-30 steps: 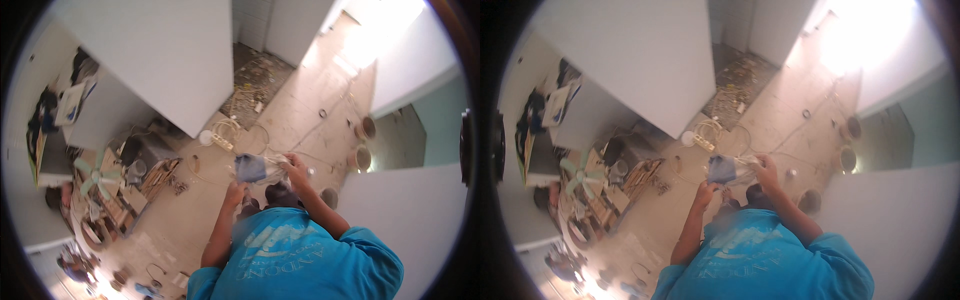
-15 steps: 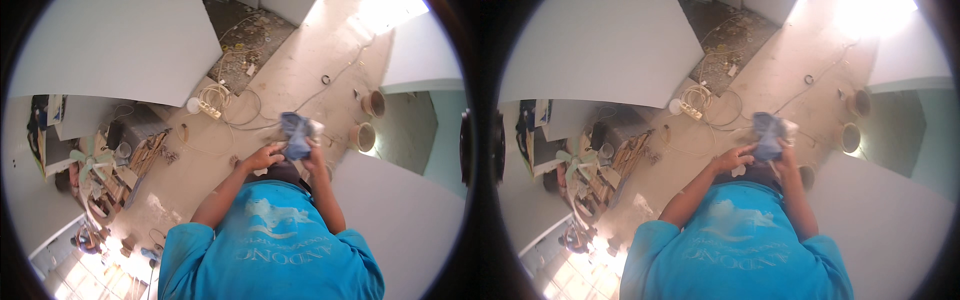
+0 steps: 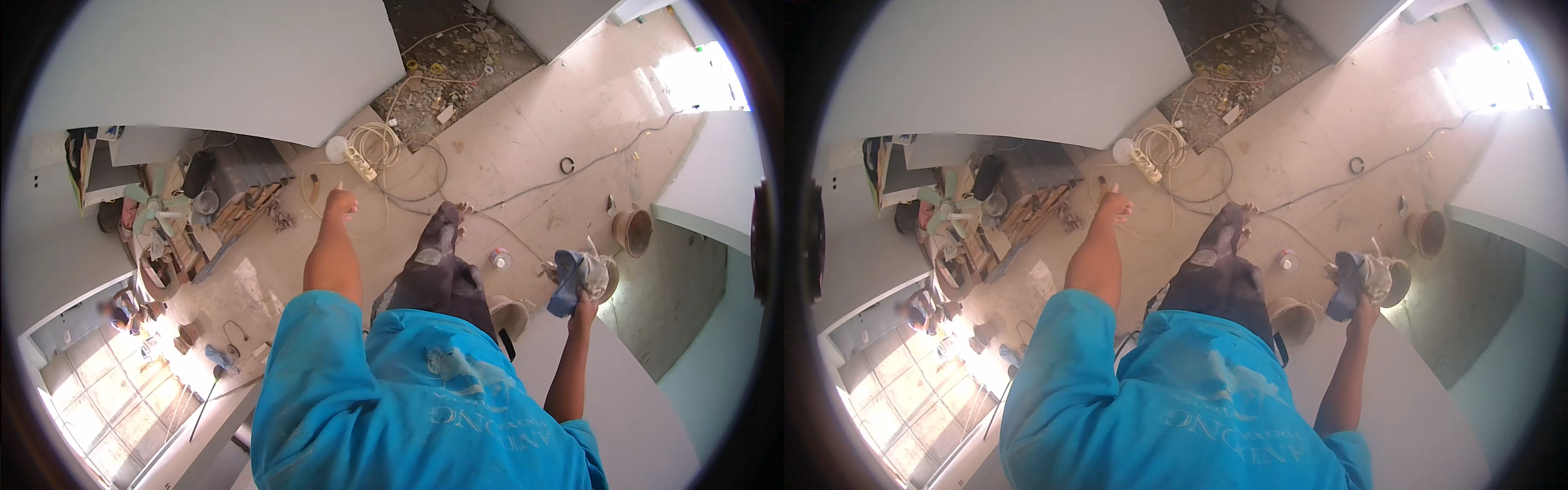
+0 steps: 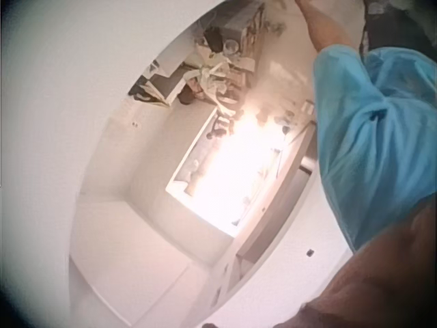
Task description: The person wipes the tiled floor with a cloth, then scoops grout from a bucket using a trowel and applies it into the tile gaps with a smaller tool. The person smooths the grout along the seams while kneeling.
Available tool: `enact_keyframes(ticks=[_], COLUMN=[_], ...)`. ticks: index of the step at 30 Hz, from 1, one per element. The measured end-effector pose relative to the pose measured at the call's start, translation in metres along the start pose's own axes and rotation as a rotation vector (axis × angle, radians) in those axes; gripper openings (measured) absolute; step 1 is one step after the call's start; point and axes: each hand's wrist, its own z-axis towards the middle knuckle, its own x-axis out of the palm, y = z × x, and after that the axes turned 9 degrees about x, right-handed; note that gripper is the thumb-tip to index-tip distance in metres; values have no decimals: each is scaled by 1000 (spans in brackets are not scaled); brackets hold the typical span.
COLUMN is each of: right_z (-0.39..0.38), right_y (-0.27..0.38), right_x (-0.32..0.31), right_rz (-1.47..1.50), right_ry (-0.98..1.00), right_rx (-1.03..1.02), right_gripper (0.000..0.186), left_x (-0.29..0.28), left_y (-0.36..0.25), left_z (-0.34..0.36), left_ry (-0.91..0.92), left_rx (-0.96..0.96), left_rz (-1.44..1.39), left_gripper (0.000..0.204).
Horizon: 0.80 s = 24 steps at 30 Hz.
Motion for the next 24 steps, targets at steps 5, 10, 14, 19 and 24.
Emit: enact_keyframes(ticks=[5,10,14,19,24], right_z=[2,-26,-17,-24,48], right_y=[-40,-69,-60,3,16], right_x=[-49,-63,-53,6,39], right_rz=[-162,-180,-367,-724,-988], right_ry=[-74,-164,-167,-97,291], right_rx=[131,271,375,179,-146], right_gripper=[51,60,56,53,55], left_x=[5,14,-2,-3,5], left_y=[9,-23,-19,-30,43], left_z=[30,30,48,68,138], left_ry=[-13,7,-2,-94,-281], left_rx=[-60,-87,-105,-56,-7], left_rz=[-170,-165,-199,-335,-62], left_gripper=[75,76,82,51,43])
